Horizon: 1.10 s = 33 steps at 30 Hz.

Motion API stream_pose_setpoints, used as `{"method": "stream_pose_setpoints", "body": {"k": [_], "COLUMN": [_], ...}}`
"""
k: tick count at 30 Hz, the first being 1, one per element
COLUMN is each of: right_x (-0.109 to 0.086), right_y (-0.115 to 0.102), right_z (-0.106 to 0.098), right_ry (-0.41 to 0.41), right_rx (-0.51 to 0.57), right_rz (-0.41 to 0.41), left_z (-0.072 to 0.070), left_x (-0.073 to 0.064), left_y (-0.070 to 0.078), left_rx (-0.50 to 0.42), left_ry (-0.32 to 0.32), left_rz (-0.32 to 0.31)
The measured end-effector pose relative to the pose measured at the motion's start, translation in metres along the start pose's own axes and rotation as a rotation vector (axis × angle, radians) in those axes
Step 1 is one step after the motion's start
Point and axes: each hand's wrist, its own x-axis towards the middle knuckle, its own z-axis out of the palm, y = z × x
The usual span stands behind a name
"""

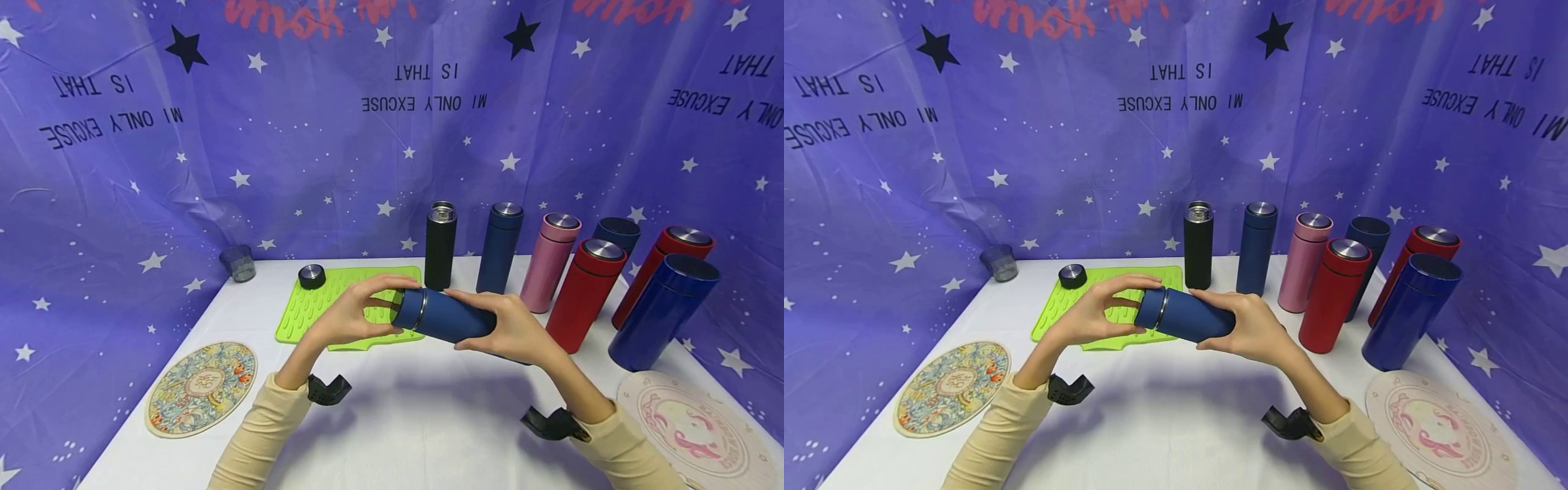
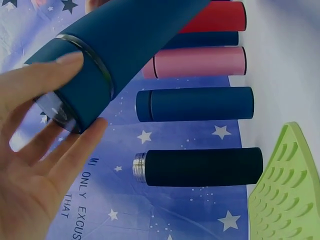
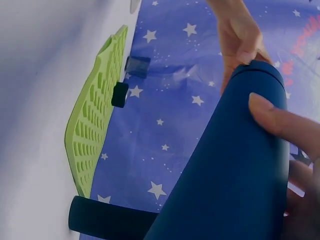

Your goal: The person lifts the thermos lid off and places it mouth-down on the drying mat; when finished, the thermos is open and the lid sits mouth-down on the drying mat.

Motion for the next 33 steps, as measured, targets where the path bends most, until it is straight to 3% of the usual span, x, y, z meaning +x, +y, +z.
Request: {"method": "stream_pose_setpoints", "body": {"k": [7,16,21,28,33], "right_x": [0.002,0.005,0.005,0.004,0.009], "right_y": [-0.001,0.008,0.011,0.014,0.022], "right_z": [0.007,0.009,0.009,0.014,0.019], "right_ry": [0.11,0.205,0.201,0.202,0.222], "right_rx": [-0.186,-0.314,-0.3,-0.205,-0.139], "right_rz": [-0.092,-0.149,-0.126,-0.079,-0.026], "left_z": [0.0,-0.004,-0.008,-0.017,-0.026], "left_x": [0.0,0.001,0.0,-0.01,-0.015], "left_y": [0.003,0.009,0.008,-0.024,-0.031], "left_rx": [-0.031,-0.024,-0.007,0.036,0.1], "left_ry": [0.078,0.217,0.221,0.262,0.304], "left_rz": [-0.168,-0.298,-0.32,-0.37,-0.378]}}
